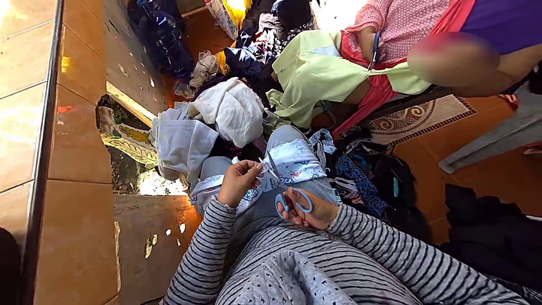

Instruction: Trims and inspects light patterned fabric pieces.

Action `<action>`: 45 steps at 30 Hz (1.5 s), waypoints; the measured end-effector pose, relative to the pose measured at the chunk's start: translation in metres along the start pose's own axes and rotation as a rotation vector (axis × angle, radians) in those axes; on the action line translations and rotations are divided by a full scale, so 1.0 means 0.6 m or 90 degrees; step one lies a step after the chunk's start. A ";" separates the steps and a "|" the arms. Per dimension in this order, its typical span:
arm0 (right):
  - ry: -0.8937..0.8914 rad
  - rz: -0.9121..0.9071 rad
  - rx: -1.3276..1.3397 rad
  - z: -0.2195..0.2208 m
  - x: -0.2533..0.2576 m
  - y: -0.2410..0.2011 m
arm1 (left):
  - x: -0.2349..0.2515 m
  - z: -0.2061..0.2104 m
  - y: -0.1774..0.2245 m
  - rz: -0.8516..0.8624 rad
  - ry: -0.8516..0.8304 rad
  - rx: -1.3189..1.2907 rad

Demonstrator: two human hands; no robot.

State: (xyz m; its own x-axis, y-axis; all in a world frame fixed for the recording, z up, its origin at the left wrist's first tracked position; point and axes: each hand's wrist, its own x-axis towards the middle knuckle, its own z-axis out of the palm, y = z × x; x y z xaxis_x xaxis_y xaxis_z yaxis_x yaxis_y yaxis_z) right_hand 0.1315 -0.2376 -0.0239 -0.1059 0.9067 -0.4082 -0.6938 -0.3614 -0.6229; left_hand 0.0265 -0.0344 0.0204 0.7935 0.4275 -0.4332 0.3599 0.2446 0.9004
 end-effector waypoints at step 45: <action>0.150 -0.044 -0.049 0.030 0.003 0.004 | -0.036 -0.009 -0.020 0.097 -0.018 0.159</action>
State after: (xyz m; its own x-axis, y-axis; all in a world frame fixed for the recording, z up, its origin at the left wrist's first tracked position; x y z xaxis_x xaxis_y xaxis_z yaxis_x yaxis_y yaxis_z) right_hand 0.1170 -0.2329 -0.0143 0.1154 0.8576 -0.5012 -0.6366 -0.3235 -0.7001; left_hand 0.0022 -0.0422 0.0187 0.8594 0.4179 -0.2947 0.3429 -0.0433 0.9384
